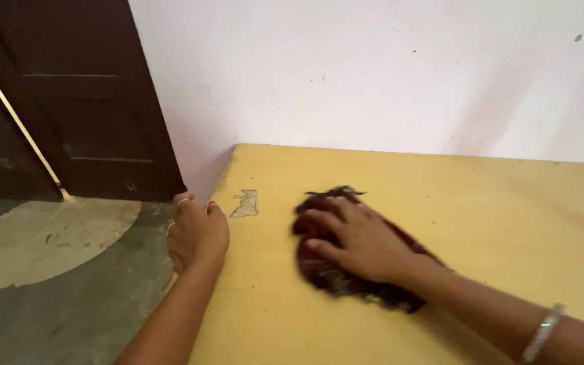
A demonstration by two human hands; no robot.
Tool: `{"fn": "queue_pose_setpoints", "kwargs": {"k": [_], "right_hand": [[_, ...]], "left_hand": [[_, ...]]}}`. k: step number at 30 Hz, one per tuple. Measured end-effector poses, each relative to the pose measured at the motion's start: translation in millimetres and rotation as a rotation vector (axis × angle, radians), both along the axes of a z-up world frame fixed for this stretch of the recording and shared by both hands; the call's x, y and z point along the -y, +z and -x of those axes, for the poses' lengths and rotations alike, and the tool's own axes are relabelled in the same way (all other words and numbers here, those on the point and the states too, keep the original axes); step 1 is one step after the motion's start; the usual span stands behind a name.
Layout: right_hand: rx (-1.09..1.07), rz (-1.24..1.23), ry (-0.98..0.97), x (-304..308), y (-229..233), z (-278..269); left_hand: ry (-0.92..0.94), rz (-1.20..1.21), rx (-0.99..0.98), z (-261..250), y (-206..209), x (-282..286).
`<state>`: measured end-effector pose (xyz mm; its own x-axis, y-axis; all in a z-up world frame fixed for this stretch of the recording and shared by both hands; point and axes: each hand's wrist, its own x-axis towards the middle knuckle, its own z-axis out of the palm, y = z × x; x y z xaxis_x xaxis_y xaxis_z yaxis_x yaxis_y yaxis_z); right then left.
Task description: The person wipes a small metallic object and two small artificial flower pots with a cloth, then wipes the tabletop with a different cloth. The person places the cleaned items into a tray and continues wiping the table surface.
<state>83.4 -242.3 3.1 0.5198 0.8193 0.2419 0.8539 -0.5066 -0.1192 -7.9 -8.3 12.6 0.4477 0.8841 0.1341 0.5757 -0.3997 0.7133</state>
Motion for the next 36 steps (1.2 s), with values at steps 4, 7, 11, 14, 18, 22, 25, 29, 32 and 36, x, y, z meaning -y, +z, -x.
{"fn": "queue_pose_setpoints", "kwargs": {"k": [4, 7, 11, 14, 18, 22, 25, 29, 32, 36], "right_hand": [[-0.026, -0.072, 0.15, -44, 0, 9], [-0.053, -0.054, 0.104, -66, -1, -11], [-0.034, -0.034, 0.056, -68, -5, -50], [-0.049, 0.063, -0.051, -49, -11, -86], [0.224, 0.089, 0.005, 16, -25, -125], [-0.014, -0.005, -0.306, 60, -27, -113], [-0.014, 0.017, -0.298, 69, -20, -82], [0.015, -0.001, -0.159, 55, -16, -25], [0.025, -0.01, 0.007, 33, -11, 11], [-0.079, -0.09, 0.108, -13, -1, 23]], "left_hand": [[0.009, -0.048, 0.029, -1, -2, -2], [0.001, -0.056, 0.02, -2, -2, -2], [-0.008, -0.065, -0.006, -2, -2, -1], [-0.013, -0.097, 0.006, 0, -4, -3], [-0.017, -0.055, 0.03, 0, -4, -2], [-0.007, -0.045, 0.013, 0, -5, -2], [-0.004, -0.057, 0.027, -1, -5, -2], [-0.02, 0.011, 0.018, 3, 1, 1], [-0.021, 0.002, 0.03, 5, 4, 3], [-0.024, -0.011, 0.018, 7, 3, 2]]}}
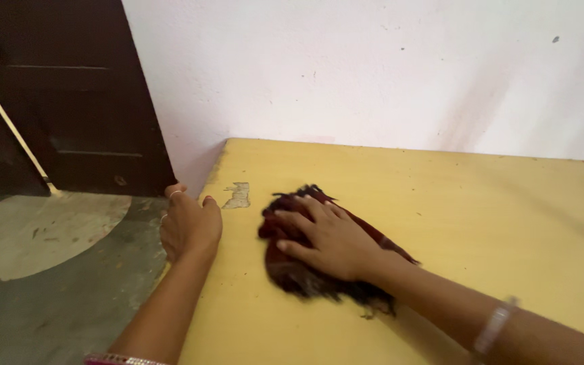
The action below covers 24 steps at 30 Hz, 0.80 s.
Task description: The person wipes a small metallic object and two small artificial flower pots with a cloth, then wipes the tabletop with a different cloth. The person places the cleaned items into a tray and continues wiping the table surface.
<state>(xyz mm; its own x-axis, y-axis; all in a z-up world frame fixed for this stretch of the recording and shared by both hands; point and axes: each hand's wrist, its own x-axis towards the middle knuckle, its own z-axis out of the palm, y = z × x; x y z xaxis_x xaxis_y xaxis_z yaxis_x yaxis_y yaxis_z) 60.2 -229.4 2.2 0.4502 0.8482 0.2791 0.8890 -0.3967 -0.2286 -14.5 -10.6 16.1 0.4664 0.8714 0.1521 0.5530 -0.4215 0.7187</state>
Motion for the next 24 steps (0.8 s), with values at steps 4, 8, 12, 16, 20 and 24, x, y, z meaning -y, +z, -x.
{"fn": "queue_pose_setpoints", "kwargs": {"k": [4, 8, 12, 16, 20, 24], "right_hand": [[-0.007, 0.033, -0.145, -52, 1, -6], [0.022, -0.014, -0.025, -54, -1, 12], [0.017, -0.004, 0.183, -14, 1, 36], [0.02, 0.06, 0.141, 22, 5, 29], [0.015, 0.091, 0.011, 36, 7, -14], [0.007, 0.119, -0.198, 19, -4, -59]], "left_hand": [[-0.002, -0.055, 0.027, -1, -5, -2], [0.004, -0.033, 0.032, -2, -5, -3], [0.009, -0.034, 0.05, -1, -4, -1], [-0.009, -0.009, 0.045, 2, -1, 2], [0.006, 0.005, 0.045, 3, 4, 6], [-0.001, 0.023, 0.03, 4, 4, 6]]}}
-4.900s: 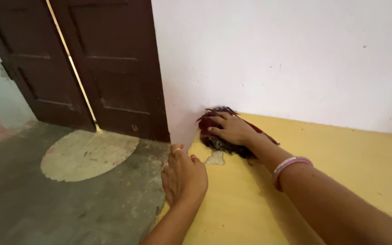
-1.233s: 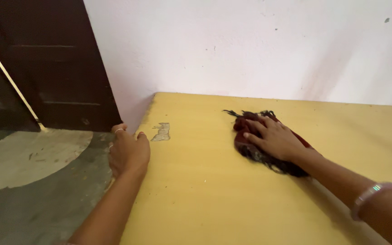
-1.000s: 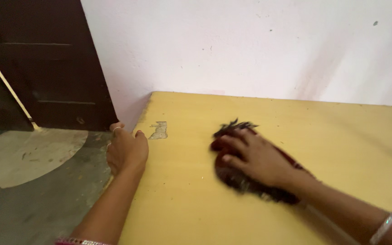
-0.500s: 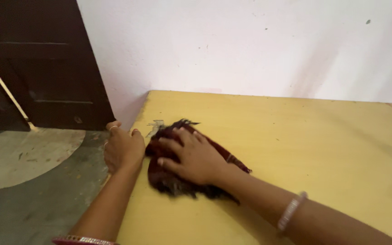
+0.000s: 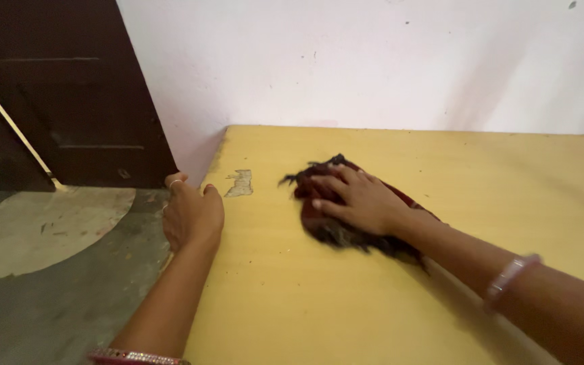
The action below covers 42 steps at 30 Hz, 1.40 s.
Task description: The person wipes a small metallic object and two small artificial flower pots with a cloth, then wipes the tabletop with a different cloth. The person places the cleaned items into a tray and continues wiping the table surface.
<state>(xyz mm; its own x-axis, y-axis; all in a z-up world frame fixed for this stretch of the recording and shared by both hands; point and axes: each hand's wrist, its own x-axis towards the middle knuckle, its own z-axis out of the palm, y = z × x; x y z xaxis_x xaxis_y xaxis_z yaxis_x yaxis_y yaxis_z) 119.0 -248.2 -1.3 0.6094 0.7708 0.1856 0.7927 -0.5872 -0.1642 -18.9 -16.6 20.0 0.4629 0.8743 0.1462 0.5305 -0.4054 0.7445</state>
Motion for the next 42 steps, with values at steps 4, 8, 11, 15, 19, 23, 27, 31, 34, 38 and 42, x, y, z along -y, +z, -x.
{"fn": "queue_pose_setpoints", "kwargs": {"k": [4, 8, 11, 15, 19, 23, 27, 31, 34, 38, 42], "right_hand": [[0.024, 0.033, -0.088, -47, -7, -20], [0.032, -0.016, -0.018, -89, -2, -1], [0.044, -0.062, 0.163, -82, -3, 29], [0.028, -0.076, 0.381, -46, 2, 70], [0.053, -0.124, 0.573, -23, 9, 102], [0.023, -0.117, 0.616, -27, 12, 96], [-0.096, -0.126, 0.433, -51, 9, 61], [0.028, -0.118, 0.339, -84, 3, 43], [0.044, -0.118, 0.33, -93, 2, 59], [0.014, -0.098, 0.488, -70, 7, 103], [0.032, -0.102, 0.681, -30, 17, 127]], "left_hand": [[0.007, -0.004, -0.009, -2, -5, -2], [0.001, -0.034, 0.01, -4, -2, -6], [0.022, 0.022, -0.003, -2, -2, -2], [-0.003, -0.059, 0.024, -3, -4, -5], [0.003, -0.04, 0.052, -4, -7, -6], [-0.014, -0.048, 0.049, -4, -7, -6], [-0.016, -0.066, 0.048, -3, -7, -6], [-0.007, 0.052, 0.056, -9, -9, -12], [0.015, -0.018, 0.192, -15, -20, -23], [-0.024, 0.001, 0.297, -16, -32, -46], [-0.187, -0.078, -0.019, 2, -31, -74]]}}
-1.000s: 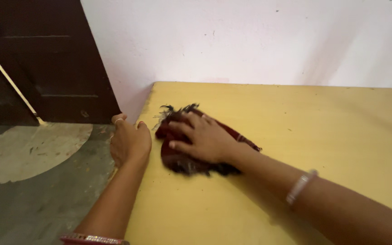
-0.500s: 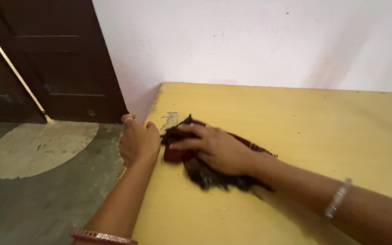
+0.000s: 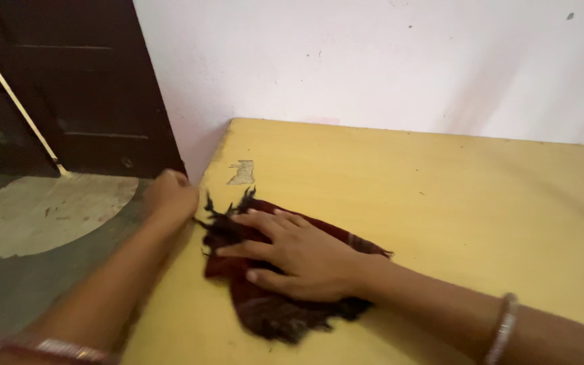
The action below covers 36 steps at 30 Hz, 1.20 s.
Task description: The person wipes a small metallic object and two small artificial flower pots with a cloth, then wipes the tabletop with a different cloth. The person places the cleaned items into a tray and continues wiping the table surface.
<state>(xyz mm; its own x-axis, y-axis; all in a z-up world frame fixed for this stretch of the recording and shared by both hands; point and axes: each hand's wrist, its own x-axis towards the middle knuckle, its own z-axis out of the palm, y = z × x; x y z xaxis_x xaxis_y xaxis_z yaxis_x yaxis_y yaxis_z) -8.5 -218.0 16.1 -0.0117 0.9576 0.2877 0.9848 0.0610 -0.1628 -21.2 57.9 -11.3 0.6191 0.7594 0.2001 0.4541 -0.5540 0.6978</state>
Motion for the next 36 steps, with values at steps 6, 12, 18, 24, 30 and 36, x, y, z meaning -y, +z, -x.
{"fn": "queue_pose_setpoints", "kwargs": {"k": [6, 12, 18, 24, 30, 36], "right_hand": [[-0.068, 0.105, -0.281, 36, 6, -17], [-0.03, 0.083, -0.597, -3, -7, -27], [-0.056, 0.062, -0.457, -44, -6, 40], [-0.056, 0.013, -0.229, -1, -1, 90], [-0.055, 0.114, -0.266, 53, 5, 72], [-0.062, 0.098, -0.572, 27, 3, 60]], "left_hand": [[-0.088, 0.189, -0.137, 75, -3, 4], [-0.179, 0.513, -0.136, 114, -1, 14], [-0.164, 0.846, -0.035, 129, -2, 37], [-0.183, 0.802, -0.063, 141, 2, 41], [-0.205, 0.738, -0.159, 166, -13, 41], [-0.191, 0.697, -0.017, 154, -52, 24]]}}
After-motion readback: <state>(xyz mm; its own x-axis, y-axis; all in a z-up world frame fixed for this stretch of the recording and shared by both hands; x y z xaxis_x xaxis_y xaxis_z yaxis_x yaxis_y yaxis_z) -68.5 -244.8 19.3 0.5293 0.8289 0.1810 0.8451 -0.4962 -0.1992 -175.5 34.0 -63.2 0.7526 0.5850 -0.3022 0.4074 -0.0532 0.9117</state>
